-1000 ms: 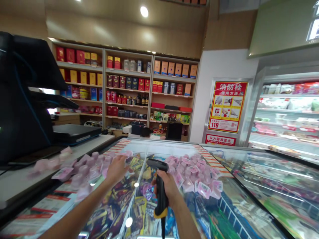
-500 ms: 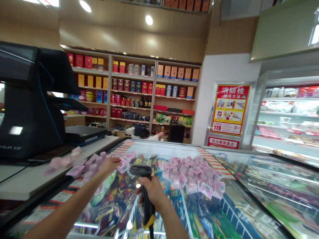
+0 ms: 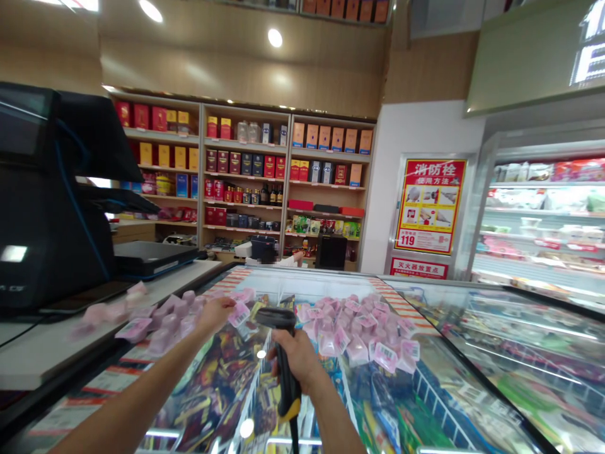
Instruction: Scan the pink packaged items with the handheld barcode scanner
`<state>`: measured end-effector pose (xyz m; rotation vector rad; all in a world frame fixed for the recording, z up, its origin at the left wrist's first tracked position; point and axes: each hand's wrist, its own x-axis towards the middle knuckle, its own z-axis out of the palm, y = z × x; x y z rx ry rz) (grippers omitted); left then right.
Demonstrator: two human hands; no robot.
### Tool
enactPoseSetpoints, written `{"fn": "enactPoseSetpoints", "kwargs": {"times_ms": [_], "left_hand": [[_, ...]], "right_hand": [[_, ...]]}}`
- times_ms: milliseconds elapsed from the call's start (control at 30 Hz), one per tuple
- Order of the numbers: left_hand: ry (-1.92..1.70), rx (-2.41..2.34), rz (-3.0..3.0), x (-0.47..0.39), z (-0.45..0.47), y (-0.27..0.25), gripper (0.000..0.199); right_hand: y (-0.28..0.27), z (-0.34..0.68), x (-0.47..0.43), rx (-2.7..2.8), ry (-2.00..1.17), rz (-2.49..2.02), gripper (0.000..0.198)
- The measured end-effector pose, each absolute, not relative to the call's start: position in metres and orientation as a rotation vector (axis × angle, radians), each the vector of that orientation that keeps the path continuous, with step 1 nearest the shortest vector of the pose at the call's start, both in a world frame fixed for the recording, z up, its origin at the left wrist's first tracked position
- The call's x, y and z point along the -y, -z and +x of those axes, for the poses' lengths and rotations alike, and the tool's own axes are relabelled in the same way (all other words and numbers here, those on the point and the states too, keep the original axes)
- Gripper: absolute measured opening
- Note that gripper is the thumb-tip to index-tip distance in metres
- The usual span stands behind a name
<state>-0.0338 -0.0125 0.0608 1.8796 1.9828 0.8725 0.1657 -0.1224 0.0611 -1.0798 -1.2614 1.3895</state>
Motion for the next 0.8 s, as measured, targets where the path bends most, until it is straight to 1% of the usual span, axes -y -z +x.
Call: {"fn": "enactPoseSetpoints", "kwargs": {"times_ms": [233,567,700,800], "left_hand": [[-0.817,-1.918,1.946,0.013,0.02,-0.036,0.026],[-0.809,-1.736,2.086,0.014,0.102,-0.023,0.024],[-0.854,-1.691,2.133,0.015,0.096,-0.022,0.025],[-0.885,-1.777,2.117,0.017,0.059,-0.025,0.027]], "right_hand": [[-0.065,0.205,0.115,1.073,-1.277,-1.099,0.029],[-0.056,0.23,0.112,1.0,-1.219,-1.111,0.028],[-0.058,0.219,0.112,1.017,-1.241,-1.114,0.029],[-0.06,0.204,0.113,1.089,-1.271,-1.111,0.03]]}}
